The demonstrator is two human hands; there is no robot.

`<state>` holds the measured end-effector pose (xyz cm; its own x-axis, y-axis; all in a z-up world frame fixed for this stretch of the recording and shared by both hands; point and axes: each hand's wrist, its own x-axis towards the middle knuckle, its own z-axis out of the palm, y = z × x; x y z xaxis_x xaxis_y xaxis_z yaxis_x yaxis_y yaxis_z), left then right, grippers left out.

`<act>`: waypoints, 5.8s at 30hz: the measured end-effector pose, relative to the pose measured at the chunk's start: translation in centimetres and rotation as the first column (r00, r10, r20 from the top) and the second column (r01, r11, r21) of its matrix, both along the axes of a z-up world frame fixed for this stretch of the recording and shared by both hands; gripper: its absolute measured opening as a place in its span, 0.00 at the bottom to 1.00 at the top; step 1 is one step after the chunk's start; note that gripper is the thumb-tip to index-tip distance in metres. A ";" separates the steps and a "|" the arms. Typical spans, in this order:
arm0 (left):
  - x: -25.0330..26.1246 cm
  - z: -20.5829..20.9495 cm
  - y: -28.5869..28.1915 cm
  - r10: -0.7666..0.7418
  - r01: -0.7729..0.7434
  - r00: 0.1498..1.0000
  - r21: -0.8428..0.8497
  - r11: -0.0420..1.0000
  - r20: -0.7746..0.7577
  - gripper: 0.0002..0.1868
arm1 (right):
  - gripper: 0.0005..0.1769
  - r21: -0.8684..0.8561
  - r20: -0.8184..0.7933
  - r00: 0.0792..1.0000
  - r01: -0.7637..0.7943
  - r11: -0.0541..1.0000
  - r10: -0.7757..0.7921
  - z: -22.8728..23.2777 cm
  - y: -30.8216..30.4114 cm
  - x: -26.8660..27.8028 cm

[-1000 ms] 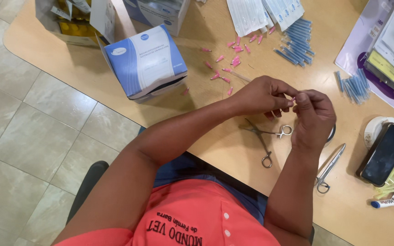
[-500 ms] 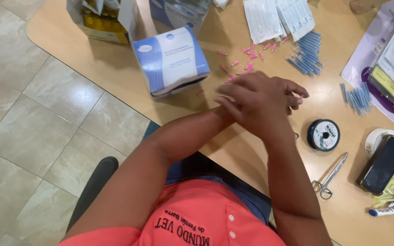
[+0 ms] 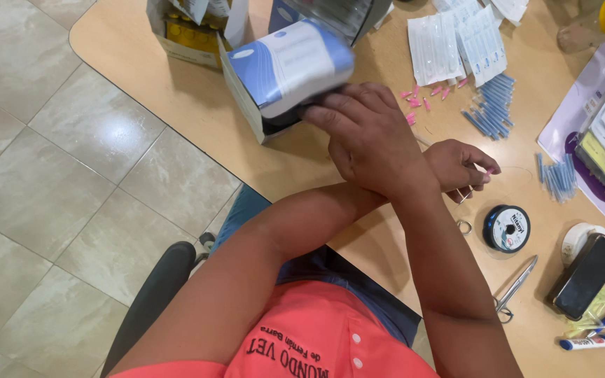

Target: The person assembles medical supplies on a table, handling syringes, needles, and a spool of suture thread. They use scissors to cut the thread and manipulate small plastic components, organizing items and occasionally reaching into a box.

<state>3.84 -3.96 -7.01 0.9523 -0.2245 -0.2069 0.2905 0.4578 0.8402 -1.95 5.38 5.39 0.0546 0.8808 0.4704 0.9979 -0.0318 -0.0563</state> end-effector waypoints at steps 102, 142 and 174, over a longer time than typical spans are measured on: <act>-1.4 1.3 1.9 -0.199 0.181 0.976 0.168 0.969 0.092 0.15 | 0.07 -0.311 0.303 0.936 0.275 0.910 -0.180 0.7 2.2 1.8; -2.1 5.2 4.6 -0.121 0.122 0.993 0.116 0.986 -0.013 0.15 | 0.09 0.172 -0.862 0.453 0.681 0.712 -0.226 6.5 -15.0 3.3; -0.8 5.6 8.8 0.099 -0.206 0.971 0.553 0.807 0.218 0.14 | 0.17 0.570 -0.021 -0.191 0.804 0.169 0.981 -5.8 -34.5 3.7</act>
